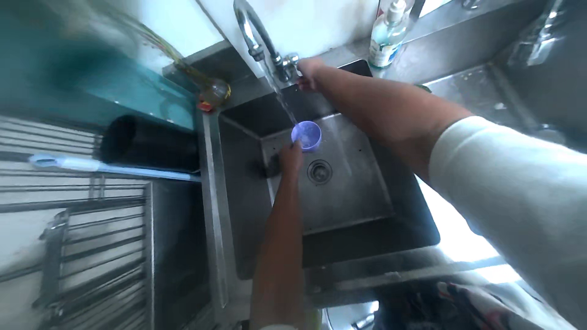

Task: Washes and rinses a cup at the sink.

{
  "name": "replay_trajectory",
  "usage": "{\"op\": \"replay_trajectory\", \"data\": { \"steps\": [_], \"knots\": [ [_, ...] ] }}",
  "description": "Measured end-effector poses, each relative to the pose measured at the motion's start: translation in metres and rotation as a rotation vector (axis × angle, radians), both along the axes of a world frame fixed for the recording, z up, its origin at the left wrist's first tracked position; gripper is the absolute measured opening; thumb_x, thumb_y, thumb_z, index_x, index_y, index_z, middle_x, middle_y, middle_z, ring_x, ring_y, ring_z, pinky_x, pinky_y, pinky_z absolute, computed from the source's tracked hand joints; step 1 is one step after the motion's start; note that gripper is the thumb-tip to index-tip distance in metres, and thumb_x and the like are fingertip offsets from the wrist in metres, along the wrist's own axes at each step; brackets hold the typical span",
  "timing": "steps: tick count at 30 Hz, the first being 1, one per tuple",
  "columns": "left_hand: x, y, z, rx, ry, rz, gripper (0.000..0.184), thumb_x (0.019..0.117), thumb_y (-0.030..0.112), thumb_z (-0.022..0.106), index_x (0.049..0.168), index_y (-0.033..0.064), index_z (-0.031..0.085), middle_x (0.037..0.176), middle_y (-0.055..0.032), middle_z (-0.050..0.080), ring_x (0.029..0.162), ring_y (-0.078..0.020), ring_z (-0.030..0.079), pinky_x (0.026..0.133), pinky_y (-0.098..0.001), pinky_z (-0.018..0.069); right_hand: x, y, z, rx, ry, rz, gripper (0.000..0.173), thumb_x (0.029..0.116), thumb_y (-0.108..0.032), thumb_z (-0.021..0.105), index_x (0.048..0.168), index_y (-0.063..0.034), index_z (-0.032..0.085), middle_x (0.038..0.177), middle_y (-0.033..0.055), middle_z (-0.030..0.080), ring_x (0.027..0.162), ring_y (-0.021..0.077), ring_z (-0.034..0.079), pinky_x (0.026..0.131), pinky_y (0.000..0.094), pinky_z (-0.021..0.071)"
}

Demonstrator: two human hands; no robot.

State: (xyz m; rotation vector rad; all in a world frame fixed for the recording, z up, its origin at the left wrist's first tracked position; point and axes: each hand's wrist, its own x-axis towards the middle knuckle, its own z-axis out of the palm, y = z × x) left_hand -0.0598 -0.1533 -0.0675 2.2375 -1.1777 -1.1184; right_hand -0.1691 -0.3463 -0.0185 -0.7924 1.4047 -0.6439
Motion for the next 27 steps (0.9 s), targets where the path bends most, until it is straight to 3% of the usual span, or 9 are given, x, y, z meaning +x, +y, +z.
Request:
{"op": "replay_trajectory", "data": {
  "steps": [2, 5, 9, 12, 14, 16, 18, 21, 27],
  "knots": [
    [0.003, 0.007, -0.003, -0.02, 0.016, 0.003, 0.042, 0.1109, 0.026, 0.042, 0.111, -0.0092, 0.065, 0.103, -0.0244, 0.064, 0.091, -0.0316, 0.06, 0.084, -0.0501, 0.0479, 0.003, 0.001, 0.012, -0.039, 0.001, -0.022, 0.038, 0.1108, -0.028, 0.042, 0.135, -0.0016, 0.056, 0.118, 0.0147, 0.061, 0.092, 0.0202, 0.063, 0.08, 0.0357, 0.0536],
    [0.007, 0.021, 0.001, -0.031, 0.01, -0.005, 0.038, 0.1101, 0.024, 0.043, 0.109, -0.0078, 0.064, 0.099, -0.0232, 0.064, 0.09, -0.0318, 0.061, 0.084, -0.0505, 0.0491, 0.009, -0.017, 0.029, -0.187, 0.112, -0.045, 0.036, 0.1054, -0.02, 0.049, 0.131, 0.0048, 0.055, 0.11, 0.0158, 0.064, 0.089, 0.0226, 0.066, 0.079, 0.04, 0.0556],
    [0.005, 0.042, 0.019, -0.044, -0.014, -0.007, 0.035, 0.1096, 0.022, 0.047, 0.11, -0.0085, 0.065, 0.097, -0.0196, 0.065, 0.088, -0.0242, 0.062, 0.083, -0.0418, 0.0507, 0.007, -0.047, 0.037, -0.175, -0.033, -0.019, 0.034, 0.1089, -0.024, 0.038, 0.122, -0.0003, 0.059, 0.098, 0.0101, 0.059, 0.073, 0.0164, 0.058, 0.065, 0.0332, 0.0512],
    [0.004, 0.057, 0.031, -0.084, 0.043, -0.002, 0.034, 0.1085, 0.021, 0.05, 0.114, -0.0079, 0.066, 0.103, -0.0182, 0.066, 0.092, -0.021, 0.062, 0.087, -0.0391, 0.0511, 0.001, -0.033, 0.027, -0.209, -0.102, 0.013, 0.031, 0.1077, -0.021, 0.041, 0.124, -0.0007, 0.057, 0.097, 0.0089, 0.064, 0.07, 0.0134, 0.06, 0.062, 0.0294, 0.0522],
    [-0.004, 0.071, 0.038, -0.125, 0.072, -0.017, 0.035, 0.1078, 0.023, 0.053, 0.113, -0.0088, 0.067, 0.102, -0.0193, 0.068, 0.091, -0.0212, 0.064, 0.087, -0.0403, 0.0524, -0.017, 0.01, 0.021, -0.326, -0.056, 0.089, 0.034, 0.1066, -0.016, 0.047, 0.136, 0.001, 0.051, 0.103, 0.0148, 0.065, 0.077, 0.0186, 0.064, 0.069, 0.0349, 0.056],
    [-0.02, 0.088, 0.05, -0.136, 0.086, -0.056, 0.036, 0.1077, 0.024, 0.052, 0.112, -0.0077, 0.067, 0.1, -0.0167, 0.068, 0.09, -0.0181, 0.063, 0.086, -0.0389, 0.0514, -0.058, 0.082, 0.022, -0.437, 0.034, 0.228, 0.05, 0.1036, -0.007, 0.053, 0.149, 0.0019, 0.037, 0.11, 0.0207, 0.066, 0.089, 0.0235, 0.067, 0.081, 0.0401, 0.0566],
    [-0.04, 0.104, 0.065, -0.15, 0.096, -0.064, 0.035, 0.1072, 0.024, 0.052, 0.107, -0.0074, 0.067, 0.095, -0.0137, 0.066, 0.087, -0.0153, 0.062, 0.085, -0.0368, 0.0508, -0.107, 0.151, 0.021, -0.541, 0.104, 0.381, 0.059, 0.0989, 0.002, 0.058, 0.153, 0.001, 0.033, 0.122, 0.0231, 0.066, 0.105, 0.0287, 0.069, 0.091, 0.0443, 0.0574],
    [-0.073, 0.125, 0.079, -0.225, 0.112, -0.112, 0.03, 0.1047, 0.023, 0.054, 0.092, -0.0018, 0.067, 0.079, -0.0004, 0.061, 0.075, -0.0033, 0.058, 0.075, -0.0249, 0.0499, -0.187, 0.239, 0.016, -0.575, 0.118, 0.448, 0.061, 0.0909, 0.013, 0.061, 0.148, 0.0002, 0.042, 0.122, 0.0219, 0.065, 0.105, 0.0288, 0.067, 0.091, 0.0438, 0.0572],
    [-0.164, 0.143, 0.109, -0.21, 0.177, -0.415, 0.026, 0.1032, 0.02, 0.057, 0.086, 0.0023, 0.066, 0.074, 0.0032, 0.057, 0.07, -0.0013, 0.056, 0.069, -0.0218, 0.0479, -0.36, 0.342, 0.039, -0.42, 0.278, 0.288, 0.051, 0.0908, 0.013, 0.055, 0.141, 0.001, 0.051, 0.127, 0.0196, 0.065, 0.108, 0.0277, 0.067, 0.088, 0.0423, 0.057]
  ]
}}
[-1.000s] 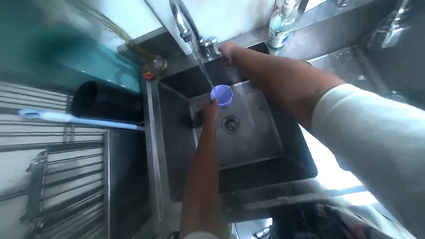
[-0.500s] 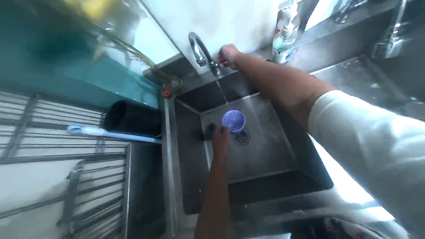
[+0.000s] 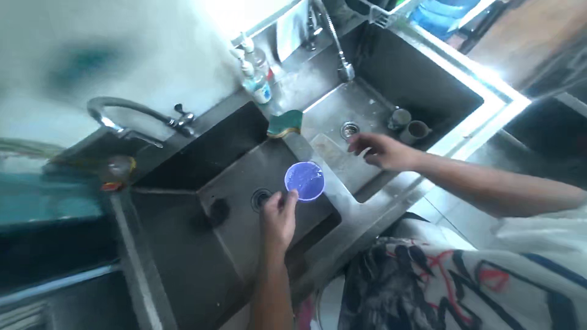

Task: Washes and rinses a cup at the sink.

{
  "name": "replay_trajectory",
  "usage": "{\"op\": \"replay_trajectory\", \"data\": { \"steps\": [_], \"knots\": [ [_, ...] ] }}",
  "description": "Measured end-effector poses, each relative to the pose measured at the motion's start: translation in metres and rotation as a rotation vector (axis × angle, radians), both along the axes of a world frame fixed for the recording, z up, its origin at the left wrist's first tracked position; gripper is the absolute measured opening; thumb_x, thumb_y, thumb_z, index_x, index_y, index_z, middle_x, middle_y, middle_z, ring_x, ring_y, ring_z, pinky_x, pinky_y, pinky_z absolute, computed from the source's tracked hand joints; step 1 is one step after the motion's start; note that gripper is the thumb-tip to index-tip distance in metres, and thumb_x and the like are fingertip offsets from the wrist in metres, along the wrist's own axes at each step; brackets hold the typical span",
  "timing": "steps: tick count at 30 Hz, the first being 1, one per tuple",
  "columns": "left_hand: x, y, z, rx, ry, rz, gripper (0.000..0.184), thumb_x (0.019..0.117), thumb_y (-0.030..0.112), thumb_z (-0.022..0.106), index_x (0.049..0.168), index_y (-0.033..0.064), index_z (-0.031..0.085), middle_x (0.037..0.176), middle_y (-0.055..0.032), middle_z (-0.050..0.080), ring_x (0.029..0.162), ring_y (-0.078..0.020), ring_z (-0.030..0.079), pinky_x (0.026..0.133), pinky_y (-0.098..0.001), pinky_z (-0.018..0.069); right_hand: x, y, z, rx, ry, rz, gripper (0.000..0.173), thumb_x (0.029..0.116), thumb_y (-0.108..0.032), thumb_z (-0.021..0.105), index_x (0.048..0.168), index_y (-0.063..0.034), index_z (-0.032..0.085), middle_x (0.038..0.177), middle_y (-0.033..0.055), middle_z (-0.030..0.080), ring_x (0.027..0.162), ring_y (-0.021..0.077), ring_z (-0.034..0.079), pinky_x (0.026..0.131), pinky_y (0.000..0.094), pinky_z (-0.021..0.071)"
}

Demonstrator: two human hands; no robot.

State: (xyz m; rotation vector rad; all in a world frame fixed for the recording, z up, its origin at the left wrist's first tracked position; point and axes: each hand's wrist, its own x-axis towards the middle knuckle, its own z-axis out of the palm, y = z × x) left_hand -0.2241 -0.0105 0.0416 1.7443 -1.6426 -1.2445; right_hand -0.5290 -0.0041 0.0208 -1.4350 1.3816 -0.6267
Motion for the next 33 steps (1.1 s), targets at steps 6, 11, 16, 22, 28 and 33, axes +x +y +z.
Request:
{"op": "replay_trajectory", "data": {
  "steps": [6, 11, 16, 22, 28, 33],
  "knots": [
    [-0.103, -0.009, 0.008, 0.107, -0.248, -0.291, 0.036, 0.1034, 0.029, 0.057, 0.075, 0.0066, 0.058, 0.066, 0.003, 0.047, 0.061, -0.0073, 0.047, 0.061, -0.0291, 0.0422, -0.156, 0.063, 0.016, -0.112, 0.016, -0.277, 0.044, 0.0897, 0.013, 0.049, 0.132, 0.0046, 0.053, 0.123, 0.019, 0.065, 0.105, 0.0234, 0.069, 0.092, 0.0399, 0.0574],
    [-0.214, -0.035, 0.004, 0.262, -0.642, -0.493, 0.042, 0.1054, 0.034, 0.056, 0.095, -0.0052, 0.066, 0.09, -0.0193, 0.063, 0.085, -0.031, 0.061, 0.08, -0.0535, 0.0488, -0.275, 0.114, -0.001, -0.139, -0.039, -0.368, 0.043, 0.0884, 0.007, 0.051, 0.131, 0.0043, 0.055, 0.121, 0.0161, 0.067, 0.102, 0.0194, 0.069, 0.088, 0.0366, 0.059],
    [-0.339, -0.08, -0.035, 0.384, -0.851, -0.634, 0.052, 0.1077, 0.04, 0.048, 0.114, -0.0079, 0.067, 0.12, -0.0292, 0.065, 0.117, -0.0407, 0.062, 0.101, -0.0599, 0.0455, -0.387, 0.181, -0.031, -0.079, -0.105, -0.555, 0.039, 0.0903, -0.003, 0.051, 0.128, 0.0013, 0.058, 0.119, 0.0111, 0.068, 0.101, 0.0136, 0.069, 0.087, 0.0321, 0.0598],
    [-0.48, -0.147, -0.046, 0.255, -1.018, -0.559, 0.056, 0.1043, 0.044, 0.055, 0.117, -0.0101, 0.065, 0.127, -0.0332, 0.062, 0.123, -0.0467, 0.059, 0.101, -0.0661, 0.0453, -0.462, 0.245, -0.046, -0.036, -0.124, -0.727, 0.04, 0.0882, -0.005, 0.049, 0.126, 0.0015, 0.059, 0.119, 0.0073, 0.069, 0.102, 0.0087, 0.069, 0.088, 0.0275, 0.0587],
    [-0.553, -0.186, -0.034, -0.1, -1.253, -0.58, 0.056, 0.1042, 0.045, 0.053, 0.118, -0.0078, 0.067, 0.126, -0.0318, 0.064, 0.122, -0.0494, 0.06, 0.101, -0.0722, 0.0414, -0.466, 0.278, -0.055, 0.014, -0.159, -0.803, 0.039, 0.0884, -0.005, 0.05, 0.125, 0.0035, 0.058, 0.118, 0.0081, 0.069, 0.1, 0.0098, 0.069, 0.087, 0.028, 0.0594],
    [-0.548, -0.168, -0.027, -0.201, -1.438, -0.667, 0.044, 0.1029, 0.035, 0.059, 0.111, -0.0079, 0.068, 0.118, -0.0307, 0.067, 0.117, -0.0497, 0.062, 0.099, -0.0708, 0.0411, -0.45, 0.284, -0.058, 0.095, -0.193, -0.772, 0.038, 0.0898, -0.002, 0.049, 0.126, 0.006, 0.057, 0.118, 0.012, 0.068, 0.1, 0.0114, 0.068, 0.087, 0.0289, 0.0583]
  ]
}}
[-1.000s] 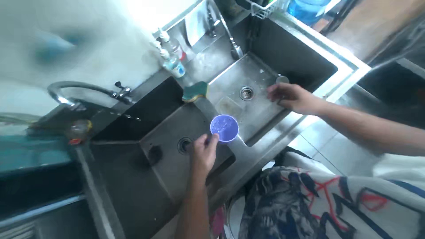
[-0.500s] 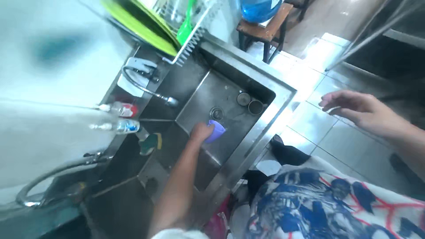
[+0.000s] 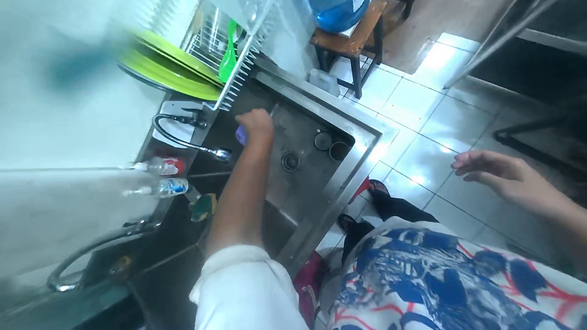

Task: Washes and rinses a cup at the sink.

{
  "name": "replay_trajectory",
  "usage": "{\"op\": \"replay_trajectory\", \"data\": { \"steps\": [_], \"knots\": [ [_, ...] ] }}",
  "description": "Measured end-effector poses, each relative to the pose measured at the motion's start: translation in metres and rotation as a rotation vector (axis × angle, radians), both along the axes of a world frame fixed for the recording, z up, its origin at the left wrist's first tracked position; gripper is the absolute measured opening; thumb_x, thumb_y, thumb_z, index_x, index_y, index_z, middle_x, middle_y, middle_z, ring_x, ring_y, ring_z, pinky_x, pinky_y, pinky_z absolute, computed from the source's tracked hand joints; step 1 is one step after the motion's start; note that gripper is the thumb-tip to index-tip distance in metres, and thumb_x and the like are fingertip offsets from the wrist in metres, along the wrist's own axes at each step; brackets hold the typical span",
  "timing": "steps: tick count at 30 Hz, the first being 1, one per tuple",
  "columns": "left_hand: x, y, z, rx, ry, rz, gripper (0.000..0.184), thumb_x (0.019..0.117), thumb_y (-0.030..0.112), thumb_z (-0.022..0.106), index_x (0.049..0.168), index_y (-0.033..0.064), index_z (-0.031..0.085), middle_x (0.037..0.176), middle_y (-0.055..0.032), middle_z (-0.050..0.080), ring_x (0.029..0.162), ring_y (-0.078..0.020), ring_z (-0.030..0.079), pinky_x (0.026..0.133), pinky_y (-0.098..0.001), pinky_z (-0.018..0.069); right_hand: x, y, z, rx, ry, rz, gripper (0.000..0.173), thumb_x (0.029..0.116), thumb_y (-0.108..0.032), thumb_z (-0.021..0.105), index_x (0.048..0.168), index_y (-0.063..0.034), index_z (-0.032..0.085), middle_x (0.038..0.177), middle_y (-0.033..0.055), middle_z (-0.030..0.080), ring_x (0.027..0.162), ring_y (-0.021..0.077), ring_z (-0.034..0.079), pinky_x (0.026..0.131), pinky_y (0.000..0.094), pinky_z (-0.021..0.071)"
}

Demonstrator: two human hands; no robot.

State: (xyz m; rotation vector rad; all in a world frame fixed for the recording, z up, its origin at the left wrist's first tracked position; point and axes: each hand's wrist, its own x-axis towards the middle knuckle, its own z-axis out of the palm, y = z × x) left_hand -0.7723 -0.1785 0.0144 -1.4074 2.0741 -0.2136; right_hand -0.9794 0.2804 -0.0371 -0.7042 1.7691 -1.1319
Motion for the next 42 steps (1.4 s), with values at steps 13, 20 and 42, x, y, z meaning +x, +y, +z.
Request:
{"op": "replay_trajectory", "data": {
  "steps": [13, 20, 42],
  "knots": [
    [0.158, 0.089, 0.0, 0.215, -0.114, -0.124, 0.019, 0.0947, 0.005, 0.064, 0.111, -0.0031, 0.071, 0.118, -0.0243, 0.069, 0.12, -0.0446, 0.06, 0.107, -0.0654, 0.0365, 0.082, -0.062, 0.006, -0.02, 0.068, 0.292, 0.032, 0.0959, 0.0, 0.049, 0.126, 0.0076, 0.059, 0.118, 0.0174, 0.067, 0.1, 0.0139, 0.068, 0.088, 0.0294, 0.0563],
    [0.234, 0.106, 0.062, 0.108, 0.192, -0.057, 0.029, 0.0961, 0.024, 0.07, 0.102, -0.0041, 0.073, 0.111, -0.0262, 0.07, 0.118, -0.0462, 0.06, 0.106, -0.0658, 0.0363, 0.145, -0.101, 0.04, -0.162, 0.224, 0.405, 0.023, 0.0994, -0.01, 0.059, 0.114, 0.0066, 0.063, 0.102, 0.015, 0.069, 0.089, 0.0144, 0.068, 0.083, 0.0333, 0.0582],
    [0.301, 0.159, 0.07, -0.052, 0.395, -0.321, 0.022, 0.0988, 0.015, 0.064, 0.097, -0.0042, 0.074, 0.1, -0.0225, 0.072, 0.114, -0.0444, 0.061, 0.102, -0.0611, 0.0389, 0.315, -0.255, 0.084, -0.609, 0.693, 0.171, 0.044, 0.0981, -0.015, 0.058, 0.059, -0.0103, 0.037, 0.054, -0.0024, 0.037, 0.049, 0.0076, 0.037, 0.049, 0.028, 0.0308]
  ]
}}
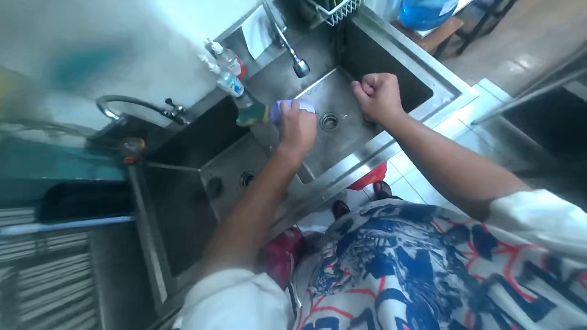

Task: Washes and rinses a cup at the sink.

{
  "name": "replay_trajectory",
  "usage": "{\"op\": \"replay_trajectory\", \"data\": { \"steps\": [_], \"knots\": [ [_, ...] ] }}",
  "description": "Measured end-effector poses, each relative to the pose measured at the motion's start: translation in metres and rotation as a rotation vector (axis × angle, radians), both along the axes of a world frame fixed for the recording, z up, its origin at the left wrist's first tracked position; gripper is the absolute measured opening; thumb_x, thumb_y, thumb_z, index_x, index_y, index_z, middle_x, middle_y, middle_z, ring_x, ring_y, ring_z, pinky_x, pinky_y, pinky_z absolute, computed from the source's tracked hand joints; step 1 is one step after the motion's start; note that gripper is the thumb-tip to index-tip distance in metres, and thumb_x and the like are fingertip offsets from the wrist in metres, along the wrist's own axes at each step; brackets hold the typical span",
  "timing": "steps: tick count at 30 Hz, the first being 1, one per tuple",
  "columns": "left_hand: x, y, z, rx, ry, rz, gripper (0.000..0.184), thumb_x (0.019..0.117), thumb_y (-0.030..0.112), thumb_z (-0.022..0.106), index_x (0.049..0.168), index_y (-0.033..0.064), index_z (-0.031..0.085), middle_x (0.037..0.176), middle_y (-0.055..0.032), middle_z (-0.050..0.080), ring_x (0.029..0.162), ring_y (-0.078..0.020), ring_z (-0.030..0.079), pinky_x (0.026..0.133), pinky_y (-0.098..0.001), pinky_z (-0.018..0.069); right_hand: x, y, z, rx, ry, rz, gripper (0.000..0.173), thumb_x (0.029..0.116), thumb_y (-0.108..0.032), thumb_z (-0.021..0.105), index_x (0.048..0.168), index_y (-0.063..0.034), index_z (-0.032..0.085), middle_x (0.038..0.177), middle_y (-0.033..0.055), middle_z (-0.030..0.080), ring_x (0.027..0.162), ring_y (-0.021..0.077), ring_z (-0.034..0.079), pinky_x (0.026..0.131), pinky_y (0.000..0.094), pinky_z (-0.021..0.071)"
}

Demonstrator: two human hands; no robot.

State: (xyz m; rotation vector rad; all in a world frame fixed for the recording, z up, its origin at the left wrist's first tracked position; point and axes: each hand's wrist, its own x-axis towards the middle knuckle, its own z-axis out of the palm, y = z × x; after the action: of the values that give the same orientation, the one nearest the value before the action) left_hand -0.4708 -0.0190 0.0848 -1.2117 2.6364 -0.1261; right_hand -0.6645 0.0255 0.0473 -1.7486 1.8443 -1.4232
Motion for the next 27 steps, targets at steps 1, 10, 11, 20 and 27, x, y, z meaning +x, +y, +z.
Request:
{"op": "replay_trajectory", "data": {
  "steps": [1, 10, 11, 20, 27],
  "knots": [
    [0.003, -0.006, -0.004, -0.011, 0.004, -0.007, 0.024, 0.0991, 0.018, 0.065, 0.097, -0.0036, 0.074, 0.099, -0.0219, 0.072, 0.113, -0.044, 0.061, 0.101, -0.0603, 0.0391, 0.001, 0.0, -0.009, -0.056, 0.045, -0.028, 0.04, 0.0939, -0.009, 0.059, 0.059, -0.0058, 0.041, 0.055, 0.0028, 0.042, 0.05, 0.0113, 0.042, 0.05, 0.0292, 0.034],
    [0.073, 0.016, -0.047, 0.216, 0.9, 0.371, 0.032, 0.0983, 0.023, 0.066, 0.086, -0.0062, 0.065, 0.089, -0.0206, 0.063, 0.088, -0.0328, 0.062, 0.082, -0.0507, 0.0509, -0.012, 0.036, -0.045, 0.384, 0.044, 0.208, 0.055, 0.0915, -0.008, 0.073, 0.142, 0.0029, 0.053, 0.137, 0.0253, 0.06, 0.125, 0.0394, 0.061, 0.107, 0.0556, 0.0494],
    [0.08, 0.025, -0.055, 0.217, 1.021, 0.358, 0.03, 0.0997, 0.02, 0.064, 0.085, -0.0061, 0.063, 0.091, -0.0194, 0.061, 0.087, -0.0298, 0.061, 0.08, -0.0468, 0.0515, -0.009, 0.048, -0.047, 0.362, 0.024, 0.216, 0.049, 0.0904, -0.006, 0.074, 0.136, 0.0037, 0.058, 0.132, 0.0248, 0.063, 0.121, 0.0383, 0.063, 0.105, 0.0554, 0.051],
    [0.05, 0.071, -0.083, 0.493, 1.77, 0.452, 0.016, 0.1003, 0.013, 0.048, 0.093, 0.006, 0.061, 0.086, 0.0052, 0.06, 0.084, -0.0009, 0.06, 0.082, -0.0233, 0.052, 0.014, 0.086, -0.044, 0.438, -0.223, 0.375, 0.058, 0.091, -0.015, 0.077, 0.141, 0.0031, 0.053, 0.137, 0.0221, 0.062, 0.125, 0.0304, 0.062, 0.106, 0.0463, 0.0507],
    [-0.021, 0.061, -0.059, 1.363, 2.191, 1.33, 0.042, 0.1092, 0.043, 0.025, 0.094, 0.0111, 0.047, 0.086, -0.0105, 0.059, 0.083, -0.0274, 0.065, 0.081, -0.0468, 0.0559, 0.033, 0.038, -0.047, 0.409, -0.824, 0.384, 0.087, 0.0858, -0.012, 0.081, 0.156, -0.0065, 0.031, 0.133, 0.0159, 0.063, 0.112, 0.0201, 0.068, 0.095, 0.0369, 0.0583]
  ]
}}
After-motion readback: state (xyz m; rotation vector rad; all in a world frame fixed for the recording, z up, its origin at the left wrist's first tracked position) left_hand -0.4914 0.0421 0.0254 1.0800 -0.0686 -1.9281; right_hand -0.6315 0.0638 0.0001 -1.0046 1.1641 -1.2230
